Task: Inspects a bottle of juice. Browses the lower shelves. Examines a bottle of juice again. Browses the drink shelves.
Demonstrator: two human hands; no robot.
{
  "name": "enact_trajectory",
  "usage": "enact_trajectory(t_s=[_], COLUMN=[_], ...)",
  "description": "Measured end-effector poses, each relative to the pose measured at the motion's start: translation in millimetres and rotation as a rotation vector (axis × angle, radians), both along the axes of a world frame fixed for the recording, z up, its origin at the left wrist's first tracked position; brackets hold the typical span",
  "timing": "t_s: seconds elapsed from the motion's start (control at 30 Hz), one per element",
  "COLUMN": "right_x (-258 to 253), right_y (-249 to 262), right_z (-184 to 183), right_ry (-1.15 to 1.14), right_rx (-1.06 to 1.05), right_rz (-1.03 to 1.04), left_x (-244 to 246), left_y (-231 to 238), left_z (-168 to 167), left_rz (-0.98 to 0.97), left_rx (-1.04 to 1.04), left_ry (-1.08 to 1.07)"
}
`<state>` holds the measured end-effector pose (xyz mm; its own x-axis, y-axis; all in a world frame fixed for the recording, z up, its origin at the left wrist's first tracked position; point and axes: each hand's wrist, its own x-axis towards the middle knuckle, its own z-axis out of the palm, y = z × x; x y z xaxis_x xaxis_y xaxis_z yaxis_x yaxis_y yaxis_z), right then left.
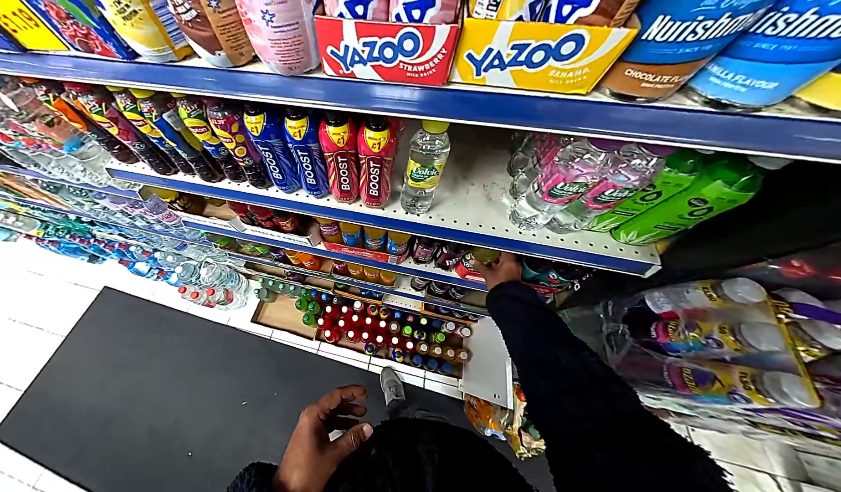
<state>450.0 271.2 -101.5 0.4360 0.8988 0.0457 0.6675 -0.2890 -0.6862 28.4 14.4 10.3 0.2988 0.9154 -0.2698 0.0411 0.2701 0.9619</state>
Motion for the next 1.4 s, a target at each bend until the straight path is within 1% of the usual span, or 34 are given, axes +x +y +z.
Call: enact_trajectory(t_s=[0.1,0.17,0.23,0.27,0.33,0.4,0.53,0.63,0.73,0.83,0.9,0.97,1.13,1.2,1.4], right_x=[2.1,0.1,-11.0,-21.3,-43.4,-70.0,-130.8,-176.3,-211.3,-232.2,-237.6,-237.0,-233.3,-230.8,-209.7], right_y=[-0.9,-4.4,-15.9,-26.6,-54.6,-88.8,-163.6,-219.2,-269.2,-320.3,-351.5,-372.1,-396.3,-401.4,-422.2], right_z=[-5.0,-5.4,6.9,19.4,34.9,43.3,44.2,49.4,44.5,41.6,46.2,56.7,96.4,97.1,81.5], right_ry=[0.007,0.071,0.127,0.158,0.196,0.253,0.494,0.616,0.617,0.57,0.573,0.577,0.66,0.68,0.647], right_rx=[-0.001,-0.002,0.017,0.029,0.093,0.151,0.133,0.088,0.0,-0.005,0.022,0.064,0.089,0.087,0.051], right_rz=[0.002,-0.023,-0.089,-0.12,-0.12,-0.064,0.036,0.191,0.336,0.441,0.456,0.465,0.508,0.528,0.533], left_x=[-3.4,-6.8,-11.0,-12.9,-17.4,-22.6,-36.3,-47.1,-54.9,-57.8,-57.1,-54.6,-46.6,-43.1,-27.0], left_y=[-1.3,-3.6,-5.8,-6.9,-10.0,-13.3,-23.1,-34.4,-48.4,-64.0,-75.0,-82.6,-94.2,-95.8,-95.0], left_z=[1.8,0.8,2.2,3.6,4.5,5.1,6.3,9.0,6.5,-3.0,-9.9,-12.2,-11.3,-11.2,-15.3], left_rz=[0.004,0.013,0.01,0.008,0.002,-0.012,-0.053,-0.086,-0.121,-0.17,-0.216,-0.255,-0.327,-0.318,-0.322], left_rx=[0.008,0.029,0.033,0.034,0.042,0.058,0.095,0.095,0.073,0.05,0.033,0.024,0.024,0.031,0.047], left_ry=[-0.006,-0.015,-0.017,-0.017,-0.024,-0.036,-0.057,-0.073,-0.103,-0.124,-0.123,-0.122,-0.117,-0.115,-0.087])
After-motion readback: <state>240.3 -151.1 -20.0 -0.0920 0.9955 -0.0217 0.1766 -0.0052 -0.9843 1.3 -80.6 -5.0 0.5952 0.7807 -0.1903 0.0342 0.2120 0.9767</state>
